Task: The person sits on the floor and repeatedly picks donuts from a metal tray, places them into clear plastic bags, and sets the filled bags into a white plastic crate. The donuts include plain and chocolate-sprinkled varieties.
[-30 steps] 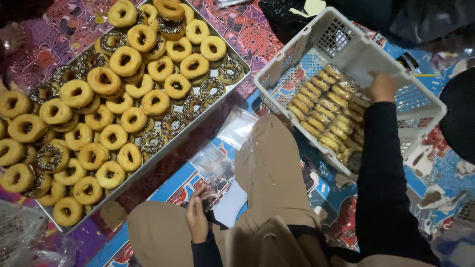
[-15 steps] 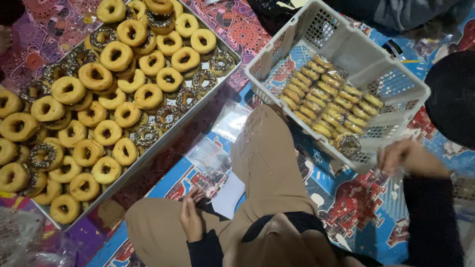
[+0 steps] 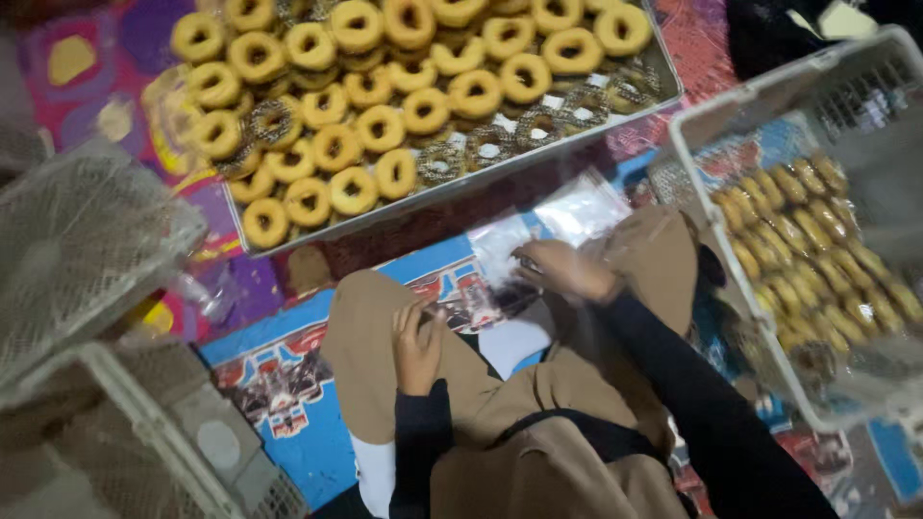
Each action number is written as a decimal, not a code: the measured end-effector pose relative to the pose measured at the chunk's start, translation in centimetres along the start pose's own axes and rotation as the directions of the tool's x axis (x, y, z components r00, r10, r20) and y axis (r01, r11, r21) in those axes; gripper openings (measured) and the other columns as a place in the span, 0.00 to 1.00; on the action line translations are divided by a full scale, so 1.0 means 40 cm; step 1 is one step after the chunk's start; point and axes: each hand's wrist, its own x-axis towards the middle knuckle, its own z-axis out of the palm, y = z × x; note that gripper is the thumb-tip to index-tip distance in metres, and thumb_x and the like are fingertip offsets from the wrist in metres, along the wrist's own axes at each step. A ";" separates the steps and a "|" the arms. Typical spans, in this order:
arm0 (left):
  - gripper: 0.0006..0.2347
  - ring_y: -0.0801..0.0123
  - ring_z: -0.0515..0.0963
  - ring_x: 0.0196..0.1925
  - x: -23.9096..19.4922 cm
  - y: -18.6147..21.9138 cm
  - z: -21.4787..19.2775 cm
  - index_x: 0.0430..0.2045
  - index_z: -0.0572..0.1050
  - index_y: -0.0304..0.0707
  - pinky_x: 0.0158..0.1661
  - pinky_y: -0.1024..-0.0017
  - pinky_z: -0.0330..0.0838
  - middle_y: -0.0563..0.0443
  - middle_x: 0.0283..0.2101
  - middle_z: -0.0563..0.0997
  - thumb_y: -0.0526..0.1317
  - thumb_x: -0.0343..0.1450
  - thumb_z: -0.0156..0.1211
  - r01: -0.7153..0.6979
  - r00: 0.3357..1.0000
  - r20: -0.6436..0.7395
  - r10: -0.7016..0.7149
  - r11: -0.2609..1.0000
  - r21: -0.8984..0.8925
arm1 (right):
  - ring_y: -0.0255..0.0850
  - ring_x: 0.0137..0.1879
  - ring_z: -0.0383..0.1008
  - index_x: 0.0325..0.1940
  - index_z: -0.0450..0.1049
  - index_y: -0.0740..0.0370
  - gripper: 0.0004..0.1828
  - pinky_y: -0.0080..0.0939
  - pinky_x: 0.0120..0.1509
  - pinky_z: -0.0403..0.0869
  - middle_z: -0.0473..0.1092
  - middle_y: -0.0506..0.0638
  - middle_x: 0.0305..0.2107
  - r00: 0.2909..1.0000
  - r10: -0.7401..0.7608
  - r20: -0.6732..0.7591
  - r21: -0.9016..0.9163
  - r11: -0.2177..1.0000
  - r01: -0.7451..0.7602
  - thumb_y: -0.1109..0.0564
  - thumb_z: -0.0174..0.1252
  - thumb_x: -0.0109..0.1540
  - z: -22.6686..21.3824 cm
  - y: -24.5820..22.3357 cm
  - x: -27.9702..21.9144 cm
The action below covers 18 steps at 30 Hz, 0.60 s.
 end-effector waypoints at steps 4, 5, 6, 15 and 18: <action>0.13 0.45 0.72 0.59 -0.069 -0.033 -0.112 0.45 0.79 0.36 0.59 0.54 0.63 0.39 0.53 0.77 0.40 0.68 0.67 -0.016 0.976 -0.206 0.067 0.971 0.240 | 0.55 0.52 0.77 0.45 0.78 0.61 0.12 0.53 0.59 0.74 0.77 0.60 0.44 1.000 -0.010 0.010 -0.427 0.904 0.013 0.54 0.61 0.60 0.200 0.151 0.259; 0.13 0.46 0.73 0.58 -0.086 -0.043 -0.139 0.45 0.79 0.36 0.59 0.55 0.64 0.41 0.52 0.78 0.40 0.68 0.66 0.036 0.973 -0.229 0.021 0.970 0.241 | 0.54 0.52 0.78 0.43 0.79 0.58 0.11 0.52 0.58 0.75 0.78 0.58 0.43 0.974 0.146 0.172 -0.467 0.883 -0.050 0.52 0.60 0.60 0.217 0.175 0.288; 0.12 0.48 0.74 0.58 -0.106 -0.052 -0.169 0.45 0.79 0.37 0.58 0.57 0.65 0.43 0.52 0.79 0.39 0.69 0.66 0.084 0.970 -0.243 -0.024 0.967 0.240 | 0.53 0.51 0.79 0.41 0.80 0.55 0.11 0.52 0.57 0.75 0.78 0.57 0.41 0.898 0.308 0.315 -0.516 0.849 -0.110 0.50 0.60 0.59 0.231 0.191 0.294; 0.07 0.50 0.75 0.61 -0.030 0.006 -0.056 0.38 0.79 0.36 0.59 0.59 0.65 0.44 0.54 0.79 0.37 0.69 0.66 -0.109 0.987 -0.100 0.125 0.982 0.154 | 0.51 0.42 0.77 0.42 0.79 0.56 0.10 0.55 0.44 0.70 0.75 0.51 0.32 0.983 -0.184 -0.021 -0.551 0.822 0.142 0.54 0.60 0.58 0.318 0.323 0.267; 0.11 0.51 0.74 0.60 -0.022 0.030 0.038 0.43 0.78 0.35 0.61 0.60 0.65 0.44 0.54 0.79 0.38 0.69 0.66 -0.065 0.998 -0.023 0.065 0.997 -0.029 | 0.51 0.44 0.76 0.32 0.80 0.53 0.08 0.53 0.48 0.71 0.76 0.51 0.35 0.983 -0.148 0.107 -0.525 0.831 0.183 0.53 0.61 0.50 0.322 0.329 0.256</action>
